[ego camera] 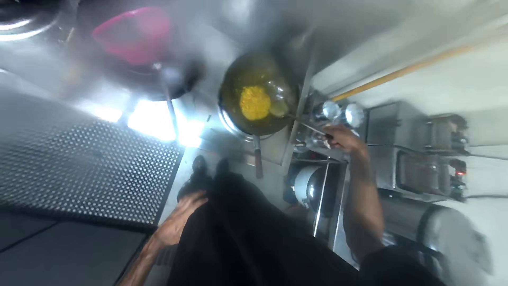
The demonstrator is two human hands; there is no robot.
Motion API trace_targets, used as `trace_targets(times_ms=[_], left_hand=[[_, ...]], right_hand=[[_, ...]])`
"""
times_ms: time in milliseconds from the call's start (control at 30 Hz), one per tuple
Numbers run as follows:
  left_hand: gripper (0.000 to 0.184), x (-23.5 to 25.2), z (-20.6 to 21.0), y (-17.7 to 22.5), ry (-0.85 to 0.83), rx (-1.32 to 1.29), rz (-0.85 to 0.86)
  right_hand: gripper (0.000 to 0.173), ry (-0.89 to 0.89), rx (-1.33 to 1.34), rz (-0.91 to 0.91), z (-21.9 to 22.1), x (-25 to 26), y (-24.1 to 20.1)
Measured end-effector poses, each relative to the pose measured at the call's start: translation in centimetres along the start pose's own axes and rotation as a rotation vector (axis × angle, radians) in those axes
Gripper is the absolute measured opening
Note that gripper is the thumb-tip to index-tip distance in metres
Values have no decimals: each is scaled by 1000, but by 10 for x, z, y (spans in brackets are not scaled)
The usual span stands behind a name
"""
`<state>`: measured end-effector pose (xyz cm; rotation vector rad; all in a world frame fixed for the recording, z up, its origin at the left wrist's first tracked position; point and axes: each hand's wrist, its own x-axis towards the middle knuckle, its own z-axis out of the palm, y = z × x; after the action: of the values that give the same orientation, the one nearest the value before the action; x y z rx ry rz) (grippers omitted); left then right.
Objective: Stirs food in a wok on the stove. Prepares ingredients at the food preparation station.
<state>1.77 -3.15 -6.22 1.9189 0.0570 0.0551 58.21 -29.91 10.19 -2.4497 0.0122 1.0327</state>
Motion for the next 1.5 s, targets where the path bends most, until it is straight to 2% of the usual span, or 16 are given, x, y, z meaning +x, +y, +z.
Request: trace_targets(times_ms=[100, 167, 267, 367, 467, 533, 667, 800, 900, 967, 1067, 1167, 1233, 1300, 1400, 1500], left_hand=[[72, 4, -2, 0, -8, 9, -1], [70, 10, -2, 0, -30, 14, 5], [64, 16, -6, 2, -87, -5, -3], [68, 21, -8, 2, -103, -3, 2], [71, 17, -7, 1, -94, 0, 9], [70, 14, -5, -1, -79, -6, 11], [71, 10, -3, -1, -58, -1, 6], [70, 10, -1, -2, -59, -16, -10], [68, 14, 0, -3, -76, -20, -16], [67, 17, -1, -2, -88, -20, -11], [67, 24, 1, -3, -118, -29, 7], [67, 26, 1, -2, -116, -29, 17], [70, 24, 1, -1, -106, -16, 26], [71, 21, 1, -1, -95, -17, 18], [72, 16, 3, 0, -80, -31, -5], [74, 15, 3, 0, -68, -30, -12]], right_hand=[[29, -30, 12, 83, 18, 11, 4], [29, -66, 164, 96, 52, 24, 6], [34, -91, 384, -3, 115, 48, 20], [38, 24, 272, -184, 150, 49, 18], [40, 115, -38, -449, 138, 27, 17], [40, 166, -107, -495, 118, -5, 11], [39, 242, -161, -417, 77, -36, 14], [33, 192, -82, -164, 55, -21, 23], [32, 23, 106, -8, 70, 1, 29], [31, -85, 315, 43, 100, 19, 33], [32, -99, 448, -42, 144, 31, 30], [41, -10, 203, -266, 162, 26, 23], [47, 57, -44, -408, 150, 15, 20], [47, 110, -181, -466, 130, 2, 18], [45, 131, -299, -432, 95, -22, 11], [40, 84, -184, -251, 69, -32, 8]])
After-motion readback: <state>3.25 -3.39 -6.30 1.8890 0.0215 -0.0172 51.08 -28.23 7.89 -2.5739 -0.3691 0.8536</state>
